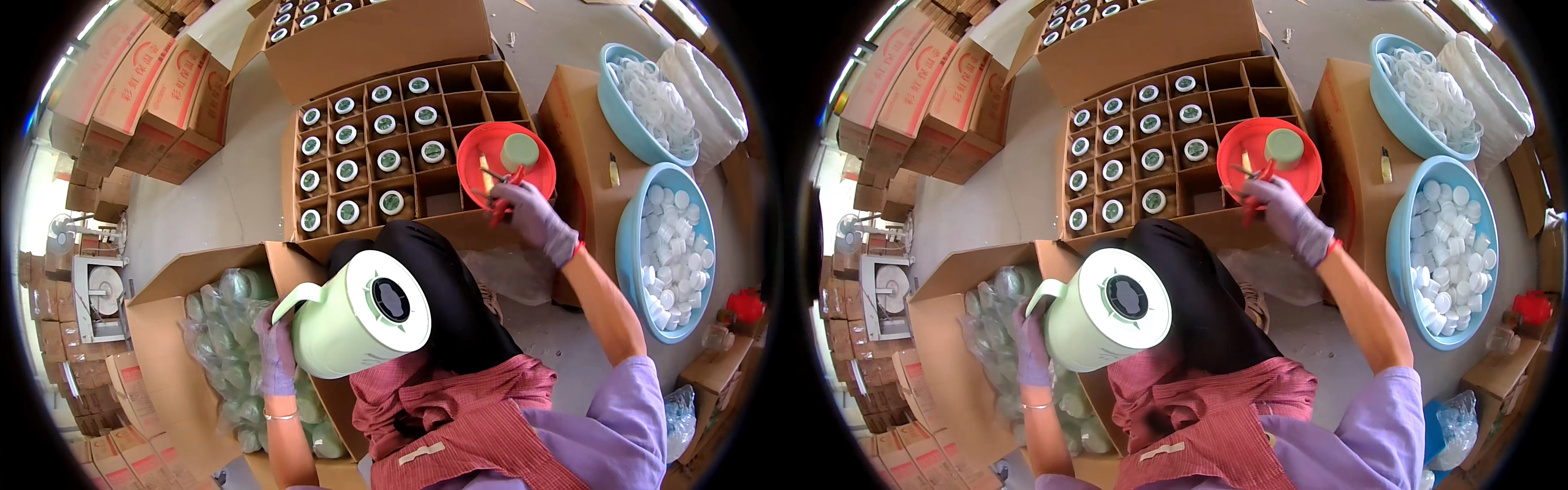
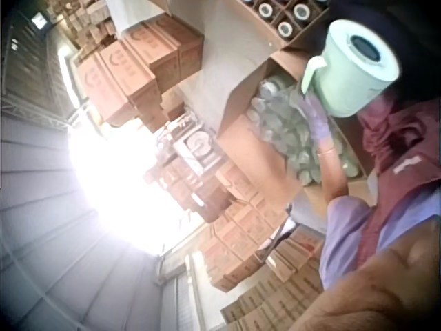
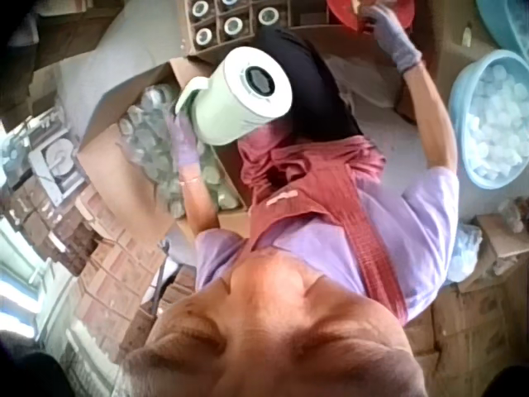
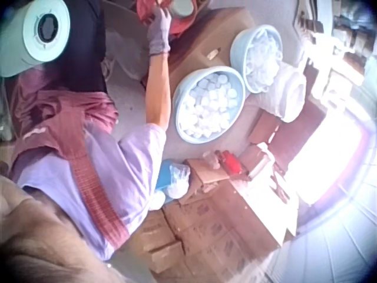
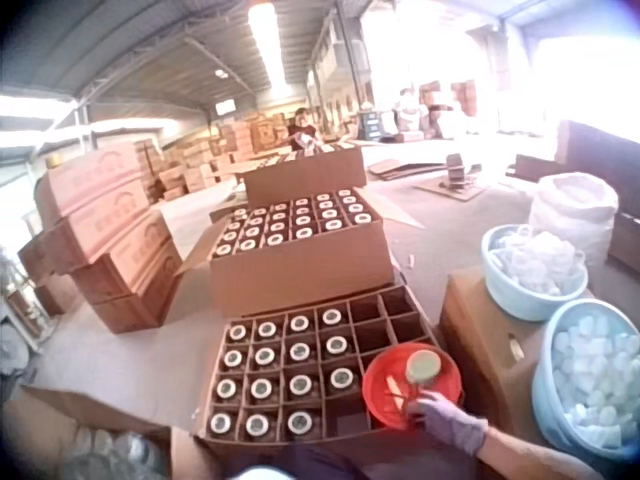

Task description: The person assembles light green thermos bottles by inserting inner components and sealing the lids. They repeatedly take bottles from a box, insert a metal inner part, place a lid, and wrap the finished bottles in plastic before returning them to the box.

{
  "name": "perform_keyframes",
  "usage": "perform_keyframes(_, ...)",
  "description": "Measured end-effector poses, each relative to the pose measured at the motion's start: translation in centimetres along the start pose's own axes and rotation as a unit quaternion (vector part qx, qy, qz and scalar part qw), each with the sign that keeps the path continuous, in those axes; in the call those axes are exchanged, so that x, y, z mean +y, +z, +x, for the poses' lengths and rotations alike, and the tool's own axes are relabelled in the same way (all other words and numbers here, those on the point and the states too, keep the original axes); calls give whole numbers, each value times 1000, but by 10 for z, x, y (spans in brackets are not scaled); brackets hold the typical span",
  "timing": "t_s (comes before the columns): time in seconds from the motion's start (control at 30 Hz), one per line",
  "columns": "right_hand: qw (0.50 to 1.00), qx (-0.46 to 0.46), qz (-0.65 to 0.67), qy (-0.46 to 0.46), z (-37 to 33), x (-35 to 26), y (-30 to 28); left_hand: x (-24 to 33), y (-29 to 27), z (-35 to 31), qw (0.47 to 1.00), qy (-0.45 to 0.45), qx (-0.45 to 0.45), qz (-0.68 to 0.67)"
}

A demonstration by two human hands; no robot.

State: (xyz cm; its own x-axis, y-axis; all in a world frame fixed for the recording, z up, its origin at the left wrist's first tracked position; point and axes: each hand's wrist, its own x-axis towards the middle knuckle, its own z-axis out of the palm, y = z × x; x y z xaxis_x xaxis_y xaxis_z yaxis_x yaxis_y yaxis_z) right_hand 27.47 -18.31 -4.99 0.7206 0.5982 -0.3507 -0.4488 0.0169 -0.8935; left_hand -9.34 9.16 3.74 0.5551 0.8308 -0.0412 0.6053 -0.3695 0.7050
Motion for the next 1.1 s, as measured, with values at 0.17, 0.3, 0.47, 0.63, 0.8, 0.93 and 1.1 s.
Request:
perform_keyframes(0.17, 748, -327, -321, -480, -69, -61, 89, 9, -1, 20, 969, 196, -87, 121)
perform_keyframes(0.3, 506, -324, -410, -686, -73, -66, 112, 26, -4, 31, 936, 282, -173, 122)
perform_keyframes(0.47, 444, -395, -406, -695, -87, -78, 123, 39, 9, 46, 910, 44, -407, -71)
perform_keyframes(0.63, 550, -451, -435, -552, -94, -70, 117, 71, 2, 27, 912, 178, -371, -3)
perform_keyframes(0.8, 943, -208, -253, -59, -126, -46, 124, 71, 7, -28, 977, 2, -128, -170)
perform_keyframes(0.93, 943, -213, -43, 253, -99, -46, 104, 96, 16, -66, 964, 254, 55, -52)
perform_keyframes(1.1, 970, -177, -82, 145, -77, -64, 96, 76, 14, -74, 998, 59, -1, -12)
